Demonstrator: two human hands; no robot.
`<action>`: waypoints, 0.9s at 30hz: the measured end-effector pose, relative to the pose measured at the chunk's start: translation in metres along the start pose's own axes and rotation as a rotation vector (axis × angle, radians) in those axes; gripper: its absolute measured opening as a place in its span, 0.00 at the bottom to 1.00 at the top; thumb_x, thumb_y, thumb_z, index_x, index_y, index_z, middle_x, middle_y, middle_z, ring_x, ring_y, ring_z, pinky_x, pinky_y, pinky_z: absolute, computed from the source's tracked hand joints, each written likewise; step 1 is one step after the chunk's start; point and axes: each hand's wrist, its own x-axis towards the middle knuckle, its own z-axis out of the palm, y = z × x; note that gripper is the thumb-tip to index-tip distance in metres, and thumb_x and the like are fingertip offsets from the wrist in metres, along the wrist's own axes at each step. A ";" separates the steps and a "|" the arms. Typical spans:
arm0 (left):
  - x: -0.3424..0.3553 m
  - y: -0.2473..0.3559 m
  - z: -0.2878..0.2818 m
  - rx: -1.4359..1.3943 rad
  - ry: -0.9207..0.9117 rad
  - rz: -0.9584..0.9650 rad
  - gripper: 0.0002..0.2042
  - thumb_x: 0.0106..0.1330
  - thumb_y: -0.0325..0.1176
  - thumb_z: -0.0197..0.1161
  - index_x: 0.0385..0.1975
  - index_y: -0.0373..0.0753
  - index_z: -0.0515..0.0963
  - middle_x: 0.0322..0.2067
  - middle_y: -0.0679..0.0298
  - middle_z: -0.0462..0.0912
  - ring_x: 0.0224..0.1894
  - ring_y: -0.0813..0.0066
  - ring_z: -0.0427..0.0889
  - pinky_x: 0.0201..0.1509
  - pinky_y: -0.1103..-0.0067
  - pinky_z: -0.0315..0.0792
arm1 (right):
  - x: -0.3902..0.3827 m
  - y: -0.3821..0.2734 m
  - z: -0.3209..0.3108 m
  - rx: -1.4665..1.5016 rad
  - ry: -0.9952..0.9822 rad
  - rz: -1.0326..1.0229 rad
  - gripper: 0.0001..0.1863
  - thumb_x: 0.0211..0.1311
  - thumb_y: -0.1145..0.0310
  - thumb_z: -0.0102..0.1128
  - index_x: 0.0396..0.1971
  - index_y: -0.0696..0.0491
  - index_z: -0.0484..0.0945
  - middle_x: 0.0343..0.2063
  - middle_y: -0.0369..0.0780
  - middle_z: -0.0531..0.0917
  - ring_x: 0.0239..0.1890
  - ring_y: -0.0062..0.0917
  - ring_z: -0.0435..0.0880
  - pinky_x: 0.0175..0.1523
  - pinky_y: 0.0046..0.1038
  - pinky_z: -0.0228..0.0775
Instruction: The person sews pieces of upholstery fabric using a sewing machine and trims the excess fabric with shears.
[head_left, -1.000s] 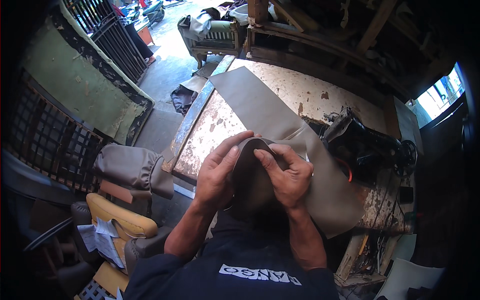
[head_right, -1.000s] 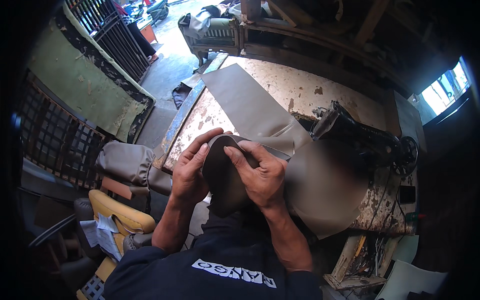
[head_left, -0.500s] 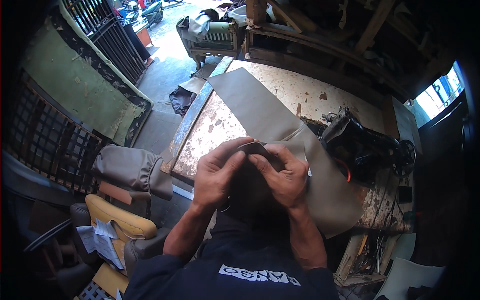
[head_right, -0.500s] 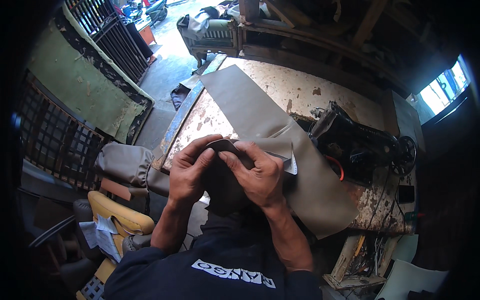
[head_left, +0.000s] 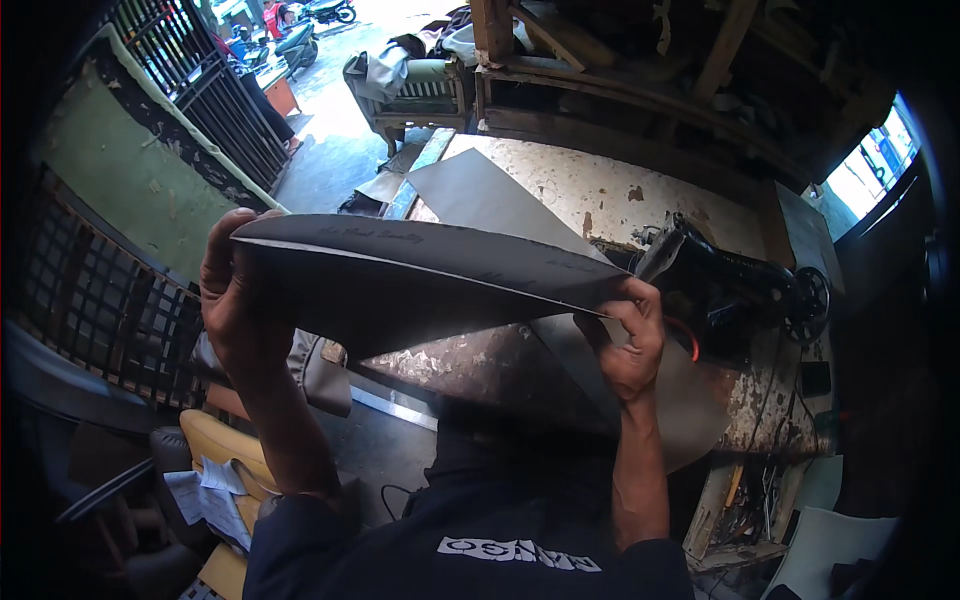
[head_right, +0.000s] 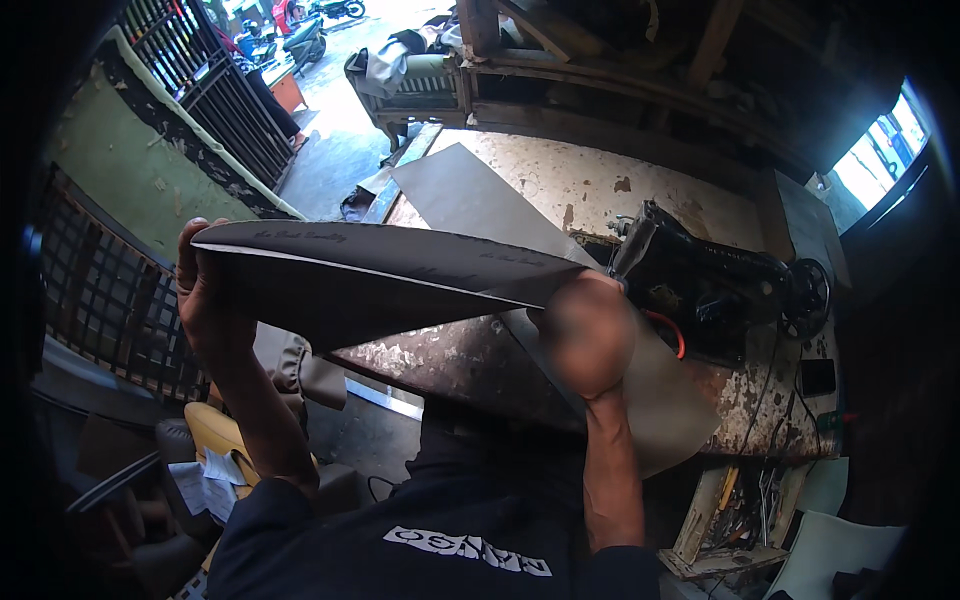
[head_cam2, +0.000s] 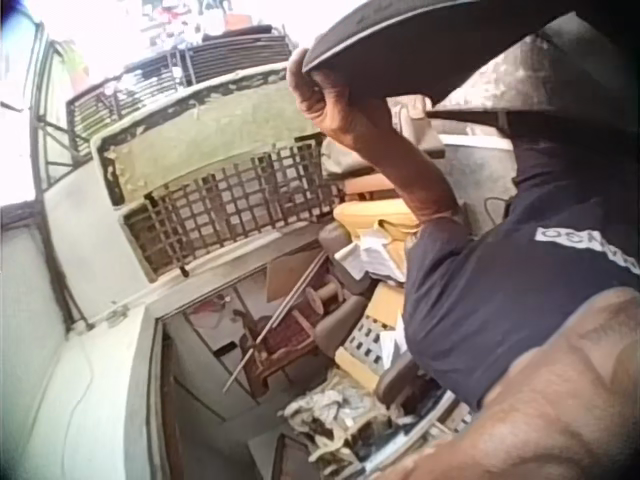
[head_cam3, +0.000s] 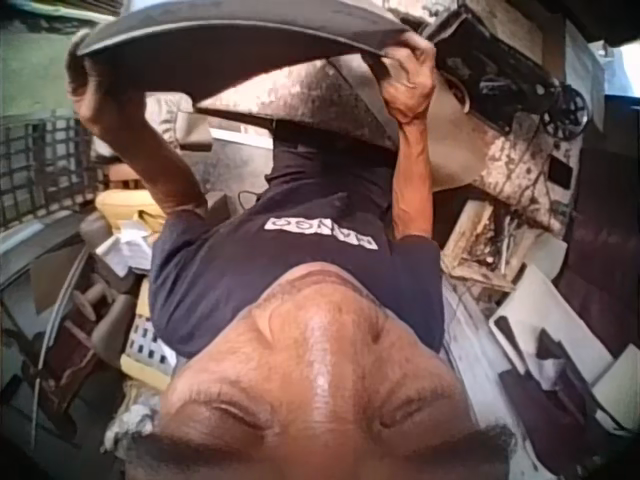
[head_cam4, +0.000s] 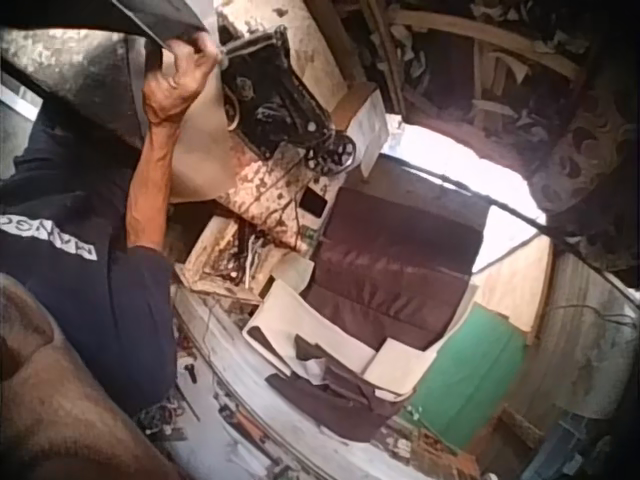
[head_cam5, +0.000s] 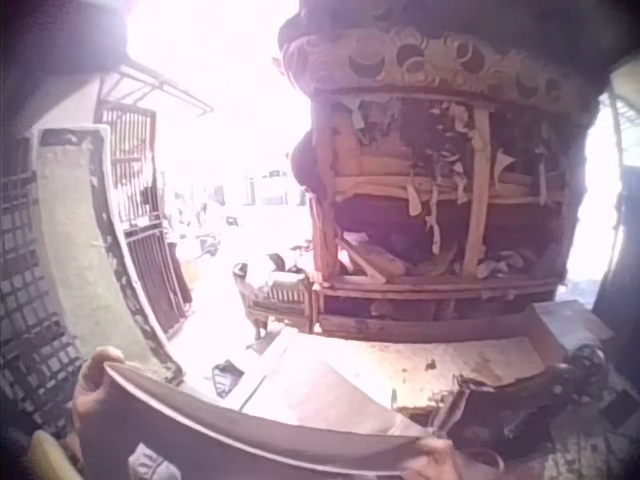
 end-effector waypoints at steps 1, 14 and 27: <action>-0.001 -0.001 0.000 -0.033 0.016 0.032 0.18 0.75 0.31 0.63 0.60 0.32 0.76 0.50 0.48 0.85 0.50 0.62 0.87 0.59 0.68 0.82 | 0.000 -0.002 0.001 0.002 0.007 0.002 0.12 0.49 0.76 0.79 0.34 0.54 0.86 0.41 0.41 0.81 0.43 0.33 0.81 0.49 0.32 0.72; -0.010 0.024 -0.020 -0.296 -0.232 0.164 0.19 0.74 0.25 0.60 0.63 0.36 0.72 0.56 0.46 0.82 0.62 0.48 0.81 0.66 0.52 0.78 | -0.018 -0.014 -0.021 0.290 0.004 0.233 0.09 0.65 0.70 0.73 0.38 0.56 0.82 0.48 0.42 0.80 0.49 0.27 0.81 0.57 0.29 0.74; -0.026 0.000 -0.043 -0.243 0.155 0.065 0.15 0.75 0.28 0.61 0.59 0.34 0.78 0.52 0.50 0.86 0.54 0.59 0.87 0.62 0.65 0.81 | 0.001 -0.027 -0.014 0.897 0.200 0.630 0.11 0.63 0.80 0.72 0.44 0.59 0.83 0.35 0.36 0.88 0.39 0.18 0.86 0.50 0.17 0.78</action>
